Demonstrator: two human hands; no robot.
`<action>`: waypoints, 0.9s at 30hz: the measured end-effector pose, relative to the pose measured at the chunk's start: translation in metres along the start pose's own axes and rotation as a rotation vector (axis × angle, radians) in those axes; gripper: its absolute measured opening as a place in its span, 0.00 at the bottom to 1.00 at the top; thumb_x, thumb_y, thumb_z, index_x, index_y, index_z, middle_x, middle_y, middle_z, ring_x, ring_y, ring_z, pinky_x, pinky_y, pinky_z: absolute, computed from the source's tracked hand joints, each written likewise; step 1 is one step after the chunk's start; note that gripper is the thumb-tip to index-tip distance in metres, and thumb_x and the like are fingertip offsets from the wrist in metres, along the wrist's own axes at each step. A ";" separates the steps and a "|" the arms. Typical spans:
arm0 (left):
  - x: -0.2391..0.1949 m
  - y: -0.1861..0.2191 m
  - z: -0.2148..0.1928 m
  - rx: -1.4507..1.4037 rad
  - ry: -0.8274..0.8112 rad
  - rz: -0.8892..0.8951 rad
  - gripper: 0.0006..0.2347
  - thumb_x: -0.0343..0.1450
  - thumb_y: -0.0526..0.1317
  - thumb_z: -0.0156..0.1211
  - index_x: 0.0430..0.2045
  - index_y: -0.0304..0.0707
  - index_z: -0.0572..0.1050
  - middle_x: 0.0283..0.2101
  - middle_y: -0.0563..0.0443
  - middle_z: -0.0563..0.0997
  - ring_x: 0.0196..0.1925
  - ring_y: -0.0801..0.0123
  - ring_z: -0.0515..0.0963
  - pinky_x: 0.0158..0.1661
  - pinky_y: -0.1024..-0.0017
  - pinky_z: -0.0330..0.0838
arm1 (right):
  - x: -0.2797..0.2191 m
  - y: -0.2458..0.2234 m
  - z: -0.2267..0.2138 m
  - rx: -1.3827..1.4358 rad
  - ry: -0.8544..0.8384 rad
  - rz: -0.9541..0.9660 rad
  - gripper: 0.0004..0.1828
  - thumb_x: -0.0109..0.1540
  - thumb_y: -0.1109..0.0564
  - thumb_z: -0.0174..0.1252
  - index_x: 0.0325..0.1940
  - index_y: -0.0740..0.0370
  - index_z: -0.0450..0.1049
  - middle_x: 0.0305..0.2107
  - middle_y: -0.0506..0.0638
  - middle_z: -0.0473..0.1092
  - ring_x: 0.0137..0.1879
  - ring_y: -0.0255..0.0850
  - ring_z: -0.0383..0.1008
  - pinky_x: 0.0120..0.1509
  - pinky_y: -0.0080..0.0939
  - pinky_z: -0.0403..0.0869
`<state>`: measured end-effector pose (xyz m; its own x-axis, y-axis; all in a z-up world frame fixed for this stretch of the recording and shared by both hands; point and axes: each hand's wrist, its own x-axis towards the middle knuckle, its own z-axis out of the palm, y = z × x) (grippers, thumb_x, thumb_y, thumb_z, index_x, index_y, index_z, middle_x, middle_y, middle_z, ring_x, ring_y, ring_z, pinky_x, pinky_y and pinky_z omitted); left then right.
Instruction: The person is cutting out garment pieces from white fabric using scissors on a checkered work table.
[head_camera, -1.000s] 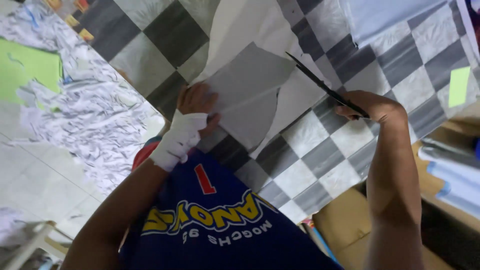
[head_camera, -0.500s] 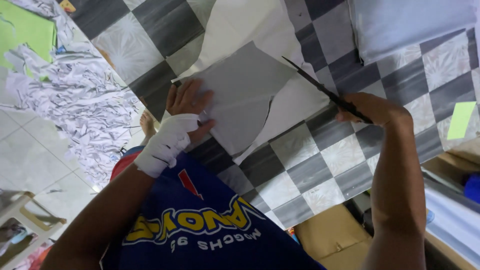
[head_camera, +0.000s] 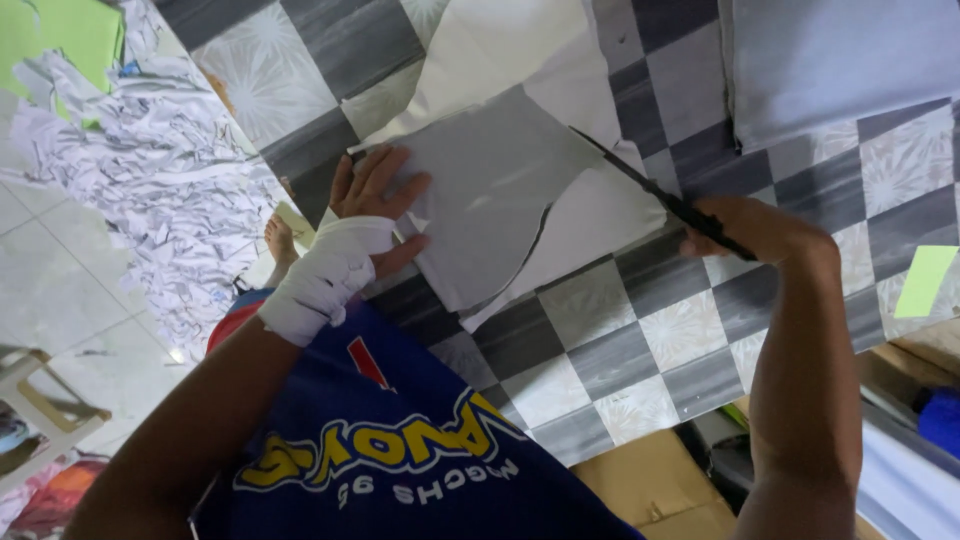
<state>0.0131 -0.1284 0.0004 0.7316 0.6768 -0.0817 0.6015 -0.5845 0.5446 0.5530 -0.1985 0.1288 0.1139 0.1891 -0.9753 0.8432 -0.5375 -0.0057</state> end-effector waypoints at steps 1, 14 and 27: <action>-0.001 0.001 -0.001 -0.003 -0.005 -0.006 0.37 0.71 0.62 0.67 0.78 0.50 0.72 0.85 0.39 0.61 0.88 0.37 0.57 0.78 0.21 0.46 | -0.001 0.000 0.001 -0.003 -0.008 0.000 0.25 0.70 0.44 0.67 0.71 0.47 0.79 0.54 0.53 0.84 0.56 0.52 0.82 0.63 0.53 0.75; 0.000 0.000 -0.001 -0.018 -0.035 -0.018 0.37 0.71 0.61 0.68 0.77 0.50 0.72 0.85 0.37 0.61 0.89 0.41 0.54 0.81 0.26 0.41 | 0.005 0.003 0.000 -0.033 -0.003 0.001 0.20 0.70 0.45 0.69 0.65 0.50 0.81 0.44 0.55 0.83 0.48 0.52 0.81 0.56 0.53 0.74; 0.000 -0.003 0.001 -0.016 -0.002 0.008 0.38 0.69 0.61 0.71 0.78 0.49 0.72 0.85 0.38 0.62 0.89 0.39 0.55 0.80 0.25 0.45 | 0.010 0.002 0.002 0.172 -0.045 -0.007 0.09 0.73 0.54 0.66 0.55 0.58 0.83 0.30 0.54 0.72 0.34 0.48 0.68 0.44 0.49 0.67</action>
<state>0.0115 -0.1272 -0.0019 0.7370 0.6713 -0.0792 0.5905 -0.5823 0.5588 0.5552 -0.1993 0.1186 0.0819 0.1582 -0.9840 0.7412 -0.6697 -0.0460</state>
